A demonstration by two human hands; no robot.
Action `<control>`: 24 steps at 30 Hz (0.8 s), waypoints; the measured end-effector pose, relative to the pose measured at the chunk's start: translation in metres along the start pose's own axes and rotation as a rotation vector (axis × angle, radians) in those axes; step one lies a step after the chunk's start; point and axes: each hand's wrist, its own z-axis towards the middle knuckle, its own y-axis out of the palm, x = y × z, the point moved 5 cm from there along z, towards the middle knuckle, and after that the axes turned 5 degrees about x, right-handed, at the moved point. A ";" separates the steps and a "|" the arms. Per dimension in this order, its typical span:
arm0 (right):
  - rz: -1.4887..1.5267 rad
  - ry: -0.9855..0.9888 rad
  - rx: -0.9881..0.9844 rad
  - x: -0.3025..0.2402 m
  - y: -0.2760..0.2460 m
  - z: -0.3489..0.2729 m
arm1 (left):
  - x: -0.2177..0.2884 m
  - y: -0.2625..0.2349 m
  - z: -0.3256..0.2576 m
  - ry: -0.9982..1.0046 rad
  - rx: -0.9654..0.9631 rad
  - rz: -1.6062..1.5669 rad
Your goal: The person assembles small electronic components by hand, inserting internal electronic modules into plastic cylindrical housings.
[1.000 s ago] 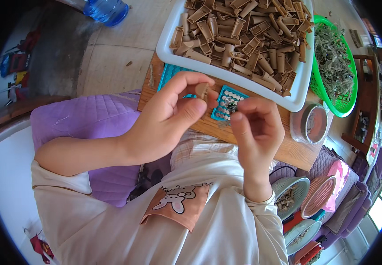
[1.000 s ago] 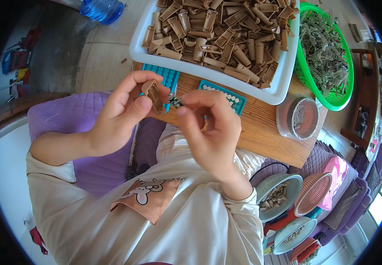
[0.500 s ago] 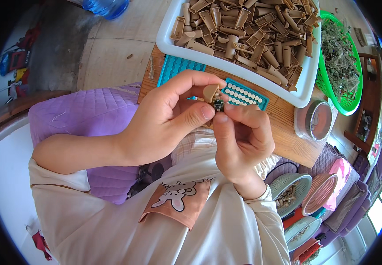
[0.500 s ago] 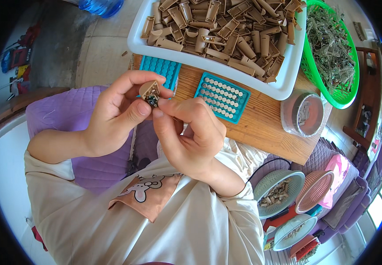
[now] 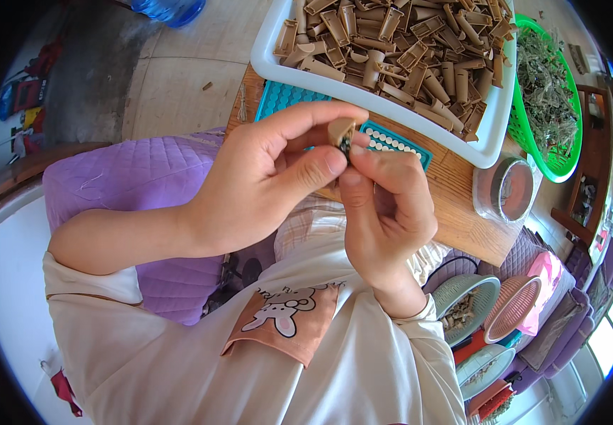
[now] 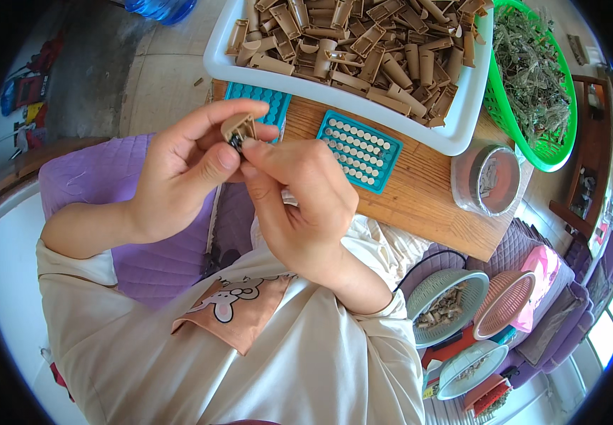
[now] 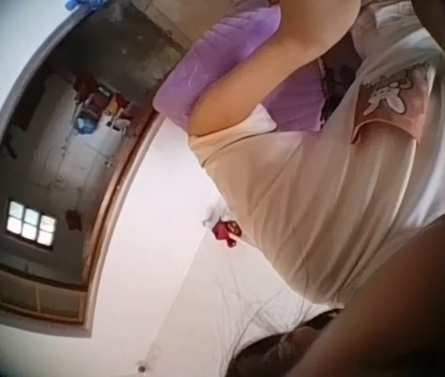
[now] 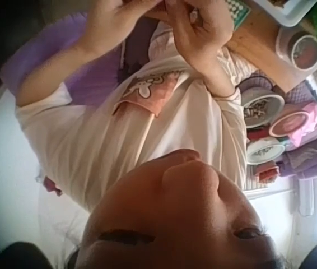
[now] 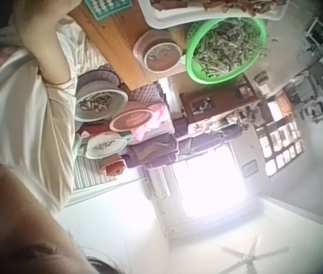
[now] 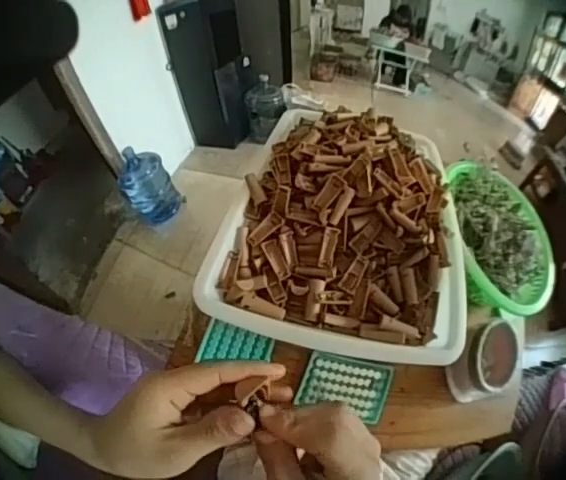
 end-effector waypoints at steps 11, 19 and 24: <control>-0.159 -0.045 -0.158 0.000 0.007 0.000 | -0.002 -0.003 0.006 -0.123 0.062 -0.228; -0.143 -0.006 -0.140 0.009 0.010 -0.003 | 0.000 -0.002 0.005 -0.063 0.078 -0.126; 0.042 0.158 -0.025 0.015 0.014 -0.015 | 0.003 -0.007 0.004 -0.028 0.169 -0.111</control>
